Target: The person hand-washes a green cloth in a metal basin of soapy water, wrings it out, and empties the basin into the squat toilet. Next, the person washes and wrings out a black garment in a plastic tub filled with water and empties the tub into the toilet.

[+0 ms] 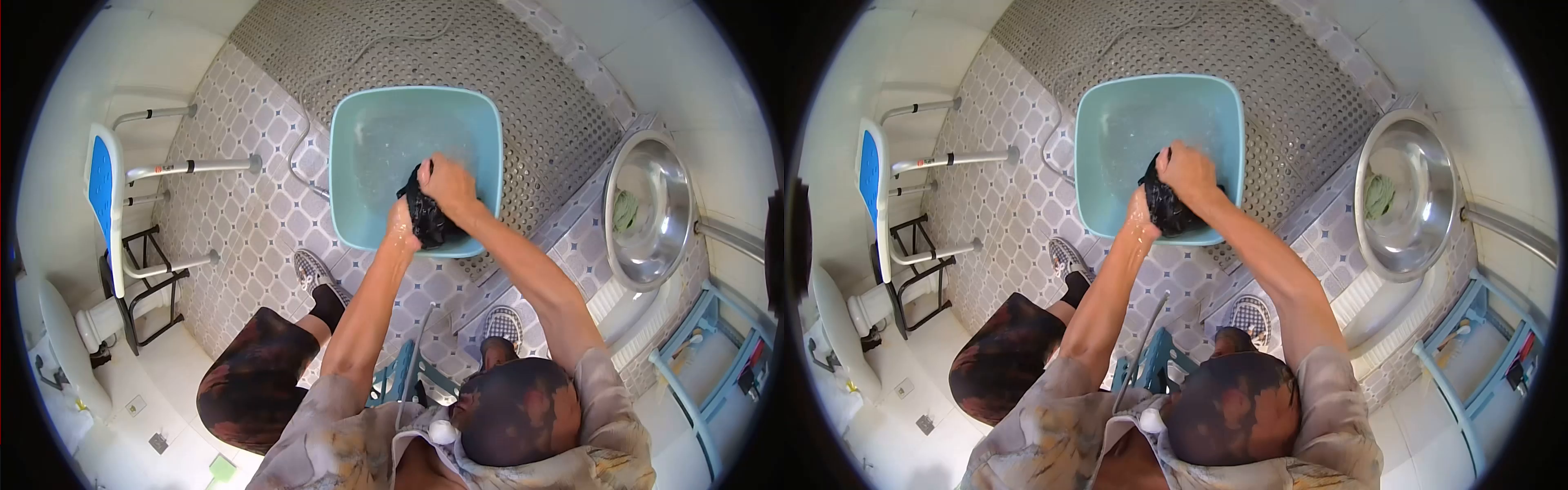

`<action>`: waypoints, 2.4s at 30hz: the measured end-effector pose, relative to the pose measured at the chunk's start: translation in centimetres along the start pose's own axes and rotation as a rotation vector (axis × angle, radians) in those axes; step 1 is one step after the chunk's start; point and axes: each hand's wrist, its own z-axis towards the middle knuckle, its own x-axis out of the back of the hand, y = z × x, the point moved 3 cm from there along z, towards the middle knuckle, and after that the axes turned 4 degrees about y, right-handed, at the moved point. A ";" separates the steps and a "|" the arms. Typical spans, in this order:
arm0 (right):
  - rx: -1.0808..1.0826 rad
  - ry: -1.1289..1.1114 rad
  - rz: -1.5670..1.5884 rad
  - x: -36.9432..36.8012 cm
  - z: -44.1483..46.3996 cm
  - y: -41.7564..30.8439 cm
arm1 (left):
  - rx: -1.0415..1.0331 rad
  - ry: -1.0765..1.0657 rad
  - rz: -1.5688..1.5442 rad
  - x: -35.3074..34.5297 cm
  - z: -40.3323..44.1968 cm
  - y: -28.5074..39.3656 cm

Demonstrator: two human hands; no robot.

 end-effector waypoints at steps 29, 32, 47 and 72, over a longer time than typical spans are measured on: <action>0.372 -0.113 -0.500 -2.3 5.6 2.6 | -0.608 0.759 1.627 4.4 3.0 9.6; 0.084 -0.309 -0.209 1.6 7.5 0.8 | -0.701 0.774 1.442 4.0 1.5 10.2; 0.294 0.106 0.531 8.6 5.5 -1.4 | -0.970 0.258 0.612 4.4 -6.6 12.3; 0.034 -0.152 -0.131 2.5 1.8 3.2 | -0.585 0.500 1.706 5.5 -2.3 6.4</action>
